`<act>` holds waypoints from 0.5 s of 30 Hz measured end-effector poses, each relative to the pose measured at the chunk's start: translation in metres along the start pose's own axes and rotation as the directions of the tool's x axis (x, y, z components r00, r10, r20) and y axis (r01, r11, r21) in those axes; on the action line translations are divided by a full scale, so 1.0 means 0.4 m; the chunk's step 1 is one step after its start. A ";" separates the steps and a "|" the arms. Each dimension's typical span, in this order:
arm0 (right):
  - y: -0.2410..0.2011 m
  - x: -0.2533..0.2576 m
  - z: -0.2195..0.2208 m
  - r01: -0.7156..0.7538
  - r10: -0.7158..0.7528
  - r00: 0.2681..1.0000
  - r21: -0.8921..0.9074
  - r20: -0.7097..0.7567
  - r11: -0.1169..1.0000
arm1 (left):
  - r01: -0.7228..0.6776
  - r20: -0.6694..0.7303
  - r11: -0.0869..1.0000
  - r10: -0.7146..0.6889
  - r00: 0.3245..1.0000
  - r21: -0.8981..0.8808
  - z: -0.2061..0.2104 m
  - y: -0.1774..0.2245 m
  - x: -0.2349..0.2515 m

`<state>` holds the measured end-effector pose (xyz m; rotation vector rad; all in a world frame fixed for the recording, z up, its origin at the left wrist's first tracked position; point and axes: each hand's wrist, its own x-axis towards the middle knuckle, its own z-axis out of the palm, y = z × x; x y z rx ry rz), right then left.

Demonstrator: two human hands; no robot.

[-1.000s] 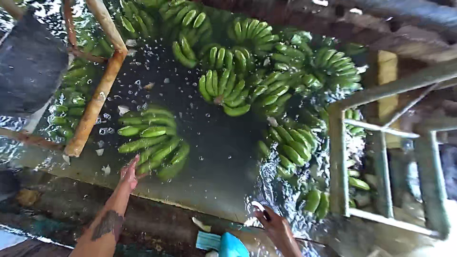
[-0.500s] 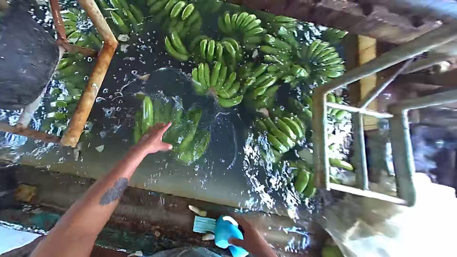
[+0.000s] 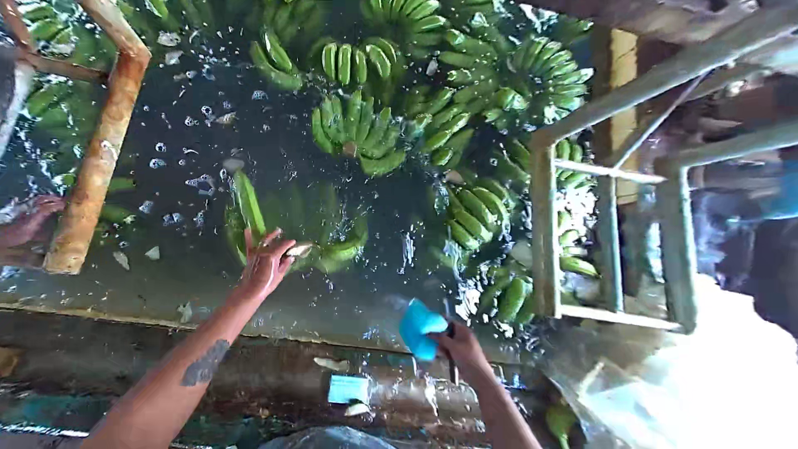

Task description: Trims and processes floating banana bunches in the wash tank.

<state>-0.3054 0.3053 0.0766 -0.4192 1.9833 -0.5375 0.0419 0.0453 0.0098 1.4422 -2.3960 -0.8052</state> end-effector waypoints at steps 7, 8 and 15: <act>-0.028 0.140 0.180 -0.170 0.188 0.982 0.334 -0.024 0.927 | 0.361 0.465 -0.352 -0.833 0.300 -0.864 0.093 0.074 -0.060; -0.070 0.128 0.207 -0.140 0.133 0.990 0.344 0.043 0.928 | 0.326 0.522 -0.428 -0.798 0.301 -0.843 0.112 0.058 -0.055; -0.429 0.115 0.217 0.401 -0.432 0.844 0.162 0.319 0.902 | 0.498 0.448 -0.191 -0.761 0.469 -0.846 0.154 -0.001 -0.136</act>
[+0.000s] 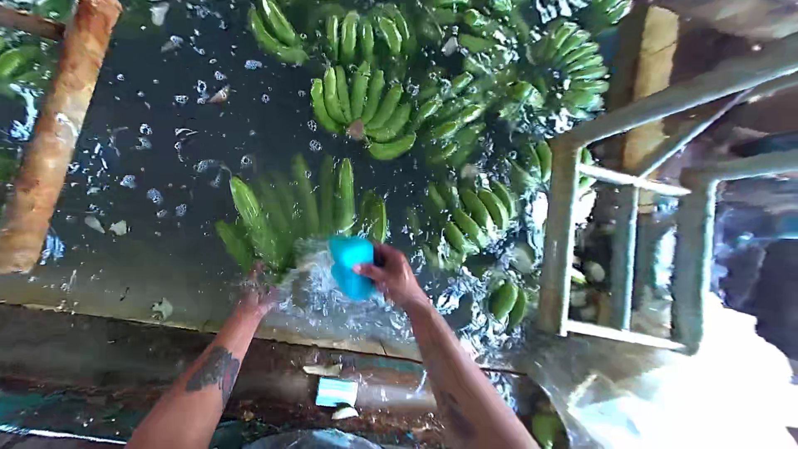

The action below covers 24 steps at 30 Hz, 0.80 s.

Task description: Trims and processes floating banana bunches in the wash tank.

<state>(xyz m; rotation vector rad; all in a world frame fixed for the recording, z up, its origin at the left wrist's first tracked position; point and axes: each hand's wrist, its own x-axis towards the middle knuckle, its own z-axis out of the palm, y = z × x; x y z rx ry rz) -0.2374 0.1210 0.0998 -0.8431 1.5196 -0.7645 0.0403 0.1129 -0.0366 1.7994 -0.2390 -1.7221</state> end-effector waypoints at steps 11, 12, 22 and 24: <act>0.042 0.240 0.215 0.030 0.005 0.996 -0.373 0.092 0.927 | -0.100 0.097 0.988 0.088 0.991 0.117 -0.065 0.133 -0.016; 0.047 0.254 0.202 0.029 -0.028 1.000 -0.360 0.009 0.933 | -0.132 0.114 0.983 0.117 0.987 0.130 -0.069 0.139 -0.016; 0.036 0.080 0.151 -0.015 0.062 0.997 -0.626 0.052 0.780 | -0.098 0.132 0.994 0.090 0.987 0.057 -0.040 0.133 0.015; 0.094 0.022 0.113 -0.031 0.120 0.990 -0.730 0.070 0.683 | -0.084 0.124 0.994 0.075 0.989 0.070 -0.040 0.124 0.007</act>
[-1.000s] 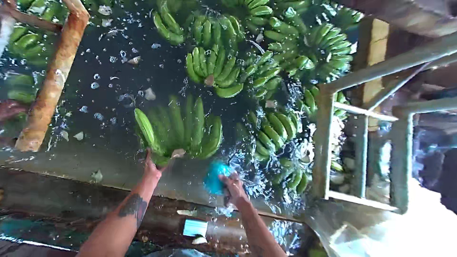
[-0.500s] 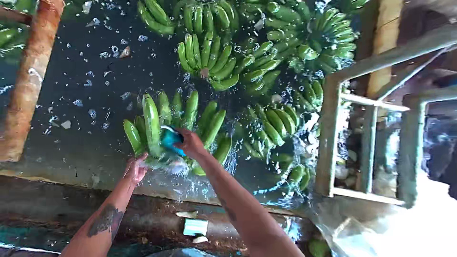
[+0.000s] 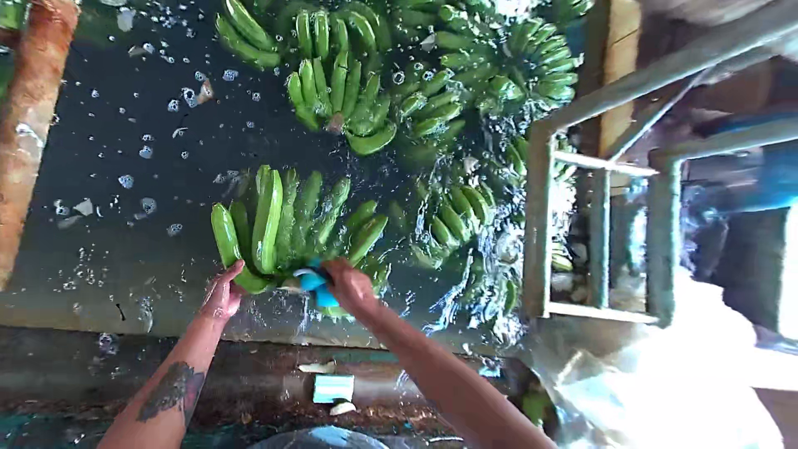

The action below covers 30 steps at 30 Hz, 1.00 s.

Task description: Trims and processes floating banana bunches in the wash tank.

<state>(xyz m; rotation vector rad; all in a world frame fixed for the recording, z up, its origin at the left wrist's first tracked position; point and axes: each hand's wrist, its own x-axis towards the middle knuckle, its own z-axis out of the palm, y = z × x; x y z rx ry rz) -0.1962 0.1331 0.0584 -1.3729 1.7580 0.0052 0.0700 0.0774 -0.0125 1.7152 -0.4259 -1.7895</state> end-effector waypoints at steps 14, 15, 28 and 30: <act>0.448 -0.189 0.080 -0.162 0.754 0.587 0.869 -0.295 0.467 | -0.659 0.665 -0.300 -0.096 0.740 0.690 0.212 -0.067 -0.061; 0.413 -0.179 0.123 -0.109 0.823 0.526 0.943 -0.213 0.314 | -0.611 0.598 -0.275 -0.140 0.789 0.742 0.239 -0.067 -0.067; 0.230 -0.071 0.166 -0.135 0.569 0.727 0.732 -0.385 0.668 | -0.207 0.361 0.791 -0.020 0.932 0.576 0.261 0.050 0.025; 0.287 -0.051 0.155 -0.255 0.576 0.760 0.677 -0.301 0.690 | -0.038 0.324 0.863 -0.149 0.934 0.504 0.192 0.054 0.058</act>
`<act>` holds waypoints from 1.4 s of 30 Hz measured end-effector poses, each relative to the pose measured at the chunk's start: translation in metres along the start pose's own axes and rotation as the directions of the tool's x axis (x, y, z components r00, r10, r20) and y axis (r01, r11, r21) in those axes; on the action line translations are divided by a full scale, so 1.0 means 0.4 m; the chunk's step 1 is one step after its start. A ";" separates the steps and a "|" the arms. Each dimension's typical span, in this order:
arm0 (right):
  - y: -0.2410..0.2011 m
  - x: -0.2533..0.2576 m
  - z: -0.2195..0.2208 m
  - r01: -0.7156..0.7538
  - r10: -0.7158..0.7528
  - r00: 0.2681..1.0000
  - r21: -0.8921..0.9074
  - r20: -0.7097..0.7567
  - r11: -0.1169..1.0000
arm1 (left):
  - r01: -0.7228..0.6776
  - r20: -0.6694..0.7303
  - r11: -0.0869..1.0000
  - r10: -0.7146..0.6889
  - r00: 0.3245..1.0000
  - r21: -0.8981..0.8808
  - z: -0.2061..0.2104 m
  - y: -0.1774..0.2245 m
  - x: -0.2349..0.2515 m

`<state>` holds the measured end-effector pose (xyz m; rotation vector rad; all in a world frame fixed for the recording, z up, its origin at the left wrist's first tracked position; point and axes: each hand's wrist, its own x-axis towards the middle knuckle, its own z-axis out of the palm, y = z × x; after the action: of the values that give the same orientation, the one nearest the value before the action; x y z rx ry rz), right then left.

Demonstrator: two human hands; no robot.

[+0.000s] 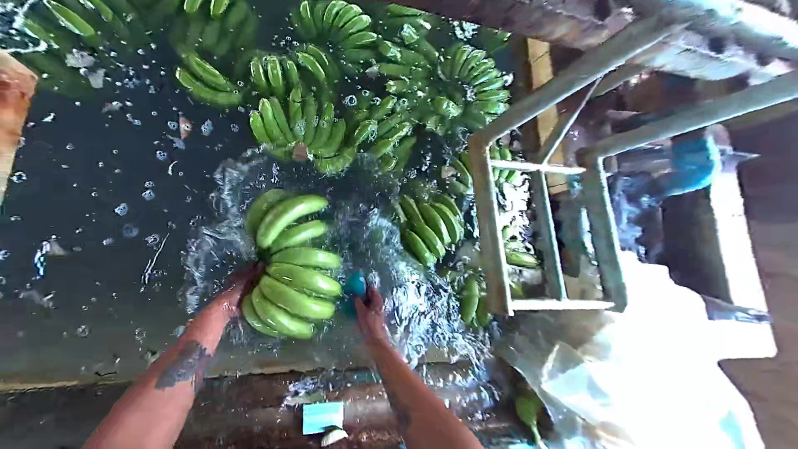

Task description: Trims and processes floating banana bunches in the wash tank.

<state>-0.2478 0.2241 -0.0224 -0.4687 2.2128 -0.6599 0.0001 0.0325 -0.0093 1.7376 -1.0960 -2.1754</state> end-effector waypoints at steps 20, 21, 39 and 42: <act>-0.024 -0.255 -0.297 0.405 -0.041 0.661 -0.311 0.749 0.860 | -0.391 -0.246 0.913 0.408 0.880 0.114 -0.021 0.018 -0.023; -0.055 -0.247 -0.275 0.378 -0.095 0.709 -0.262 0.698 0.888 | -0.419 -0.239 0.895 0.444 0.864 0.151 0.005 0.020 -0.024; -0.203 -0.104 0.036 0.025 -0.147 0.980 0.655 0.132 0.755 | -0.577 0.121 0.311 0.799 0.589 0.755 0.053 -0.076 -0.118; -0.176 -0.096 0.018 0.012 -0.177 0.962 0.615 0.209 0.788 | -0.405 -0.356 0.597 0.771 0.528 0.692 0.006 -0.099 -0.159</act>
<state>-0.2092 0.1856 0.0370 -0.3028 1.6120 -1.2414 0.0305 0.0962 0.0165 1.6415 -1.8304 -0.7554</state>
